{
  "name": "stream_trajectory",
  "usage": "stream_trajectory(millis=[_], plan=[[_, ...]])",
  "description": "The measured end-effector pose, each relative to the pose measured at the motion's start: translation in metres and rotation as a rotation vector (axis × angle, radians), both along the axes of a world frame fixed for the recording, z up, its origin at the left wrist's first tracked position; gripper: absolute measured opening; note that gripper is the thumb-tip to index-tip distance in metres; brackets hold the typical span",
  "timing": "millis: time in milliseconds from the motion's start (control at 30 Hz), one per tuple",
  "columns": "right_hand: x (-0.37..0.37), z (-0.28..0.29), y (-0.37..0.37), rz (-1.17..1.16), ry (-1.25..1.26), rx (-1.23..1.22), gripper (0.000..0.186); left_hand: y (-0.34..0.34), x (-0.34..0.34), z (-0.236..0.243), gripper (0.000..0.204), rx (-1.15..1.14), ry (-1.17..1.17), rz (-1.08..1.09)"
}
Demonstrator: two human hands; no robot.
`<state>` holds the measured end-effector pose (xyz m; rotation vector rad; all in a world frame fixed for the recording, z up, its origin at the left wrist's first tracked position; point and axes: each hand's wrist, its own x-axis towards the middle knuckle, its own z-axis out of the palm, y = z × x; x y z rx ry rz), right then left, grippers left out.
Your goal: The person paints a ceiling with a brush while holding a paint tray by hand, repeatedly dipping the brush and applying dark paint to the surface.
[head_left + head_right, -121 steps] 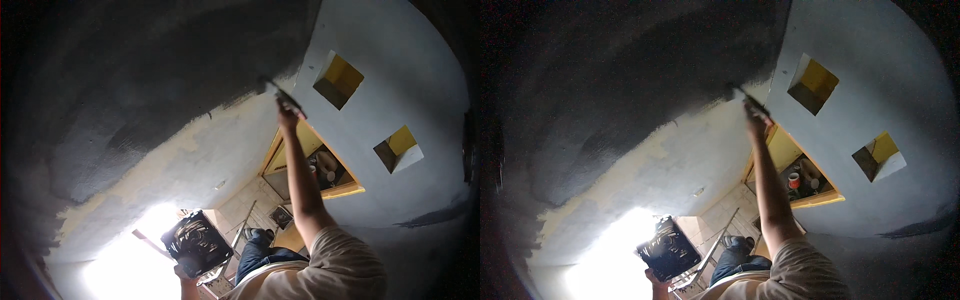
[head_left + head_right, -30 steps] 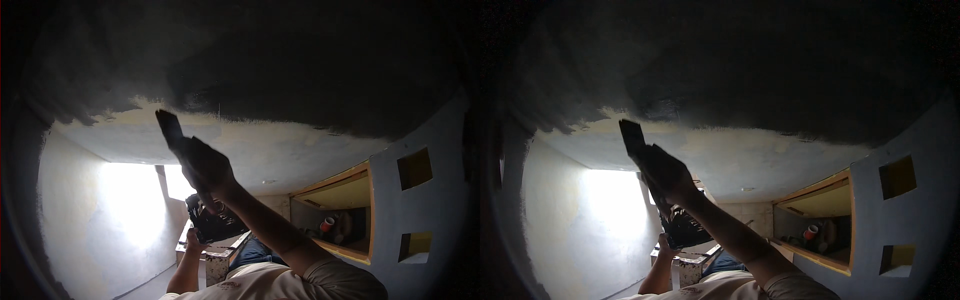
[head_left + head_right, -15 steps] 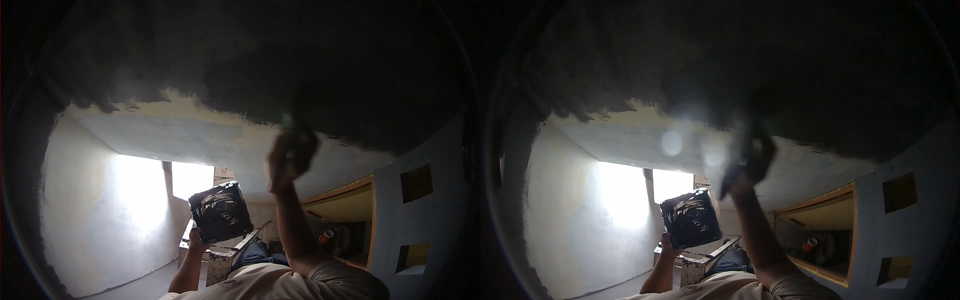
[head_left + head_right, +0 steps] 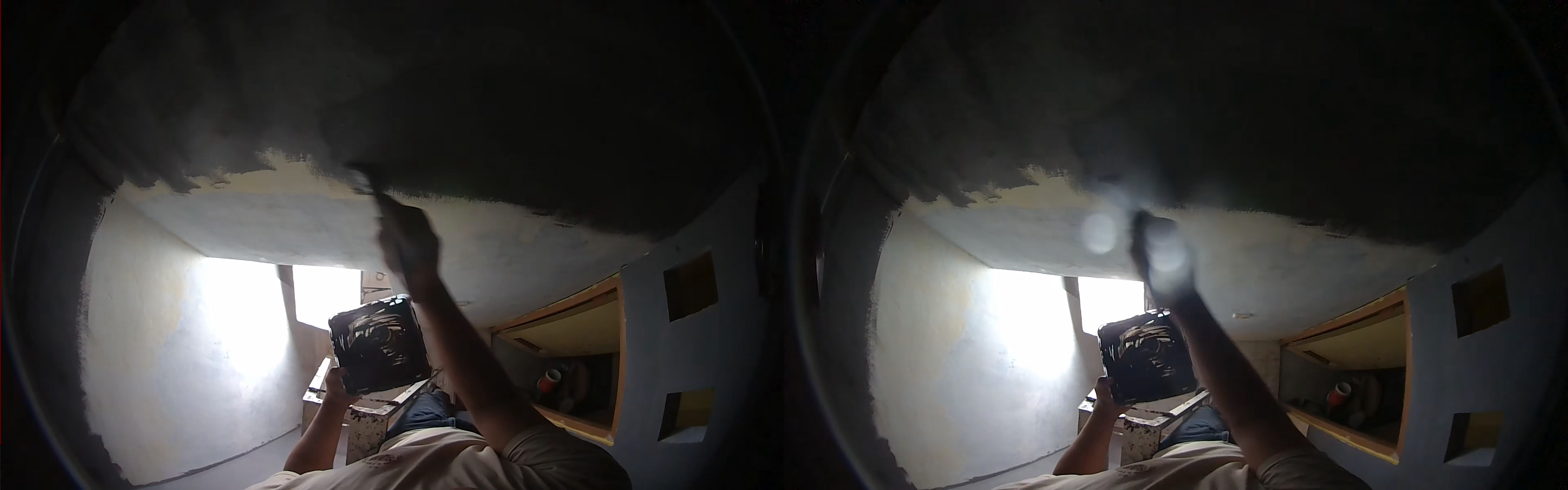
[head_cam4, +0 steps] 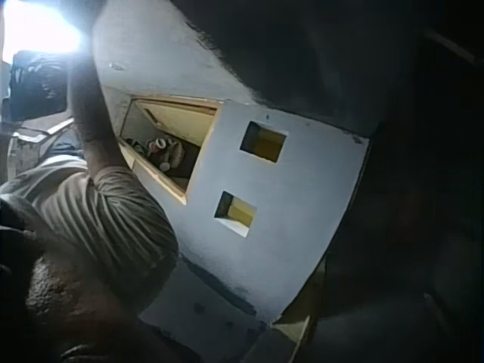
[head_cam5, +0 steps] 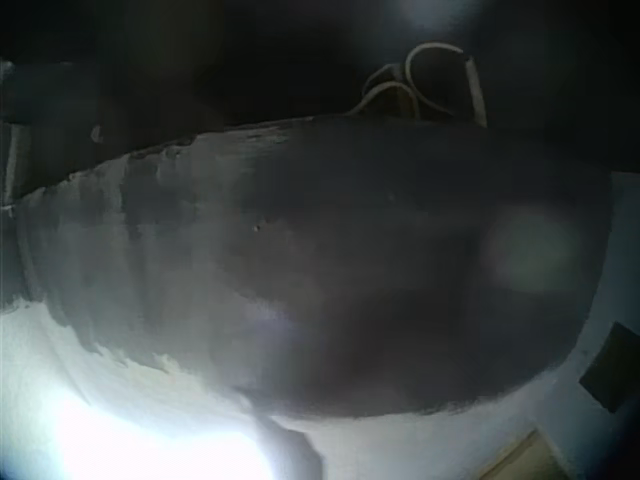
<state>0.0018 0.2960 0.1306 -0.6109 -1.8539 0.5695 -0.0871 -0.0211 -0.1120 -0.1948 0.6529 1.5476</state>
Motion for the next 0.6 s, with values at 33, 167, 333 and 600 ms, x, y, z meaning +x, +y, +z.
stream_trajectory(millis=[33, 167, 333, 600], plan=[[0.021, -0.011, 0.013, -0.054, 0.012, -0.023, 0.036, -0.004, 0.001, 0.003, 0.064, 0.008, -0.045, 0.009], [0.146, -0.061, 0.041, -0.482, 0.127, 0.117, 0.029, -0.022, 0.003, 0.006, 0.061, -0.057, 0.086, 0.098], [0.266, -0.082, 0.074, -0.902, 0.316, -0.105, 0.036, -0.034, -0.004, -0.014, 0.070, 0.024, 0.087, 0.100], [0.118, -0.053, 0.020, -0.135, 0.368, -0.108, 0.033, -0.001, 0.005, -0.019, 0.073, 0.048, 0.245, 0.162]])
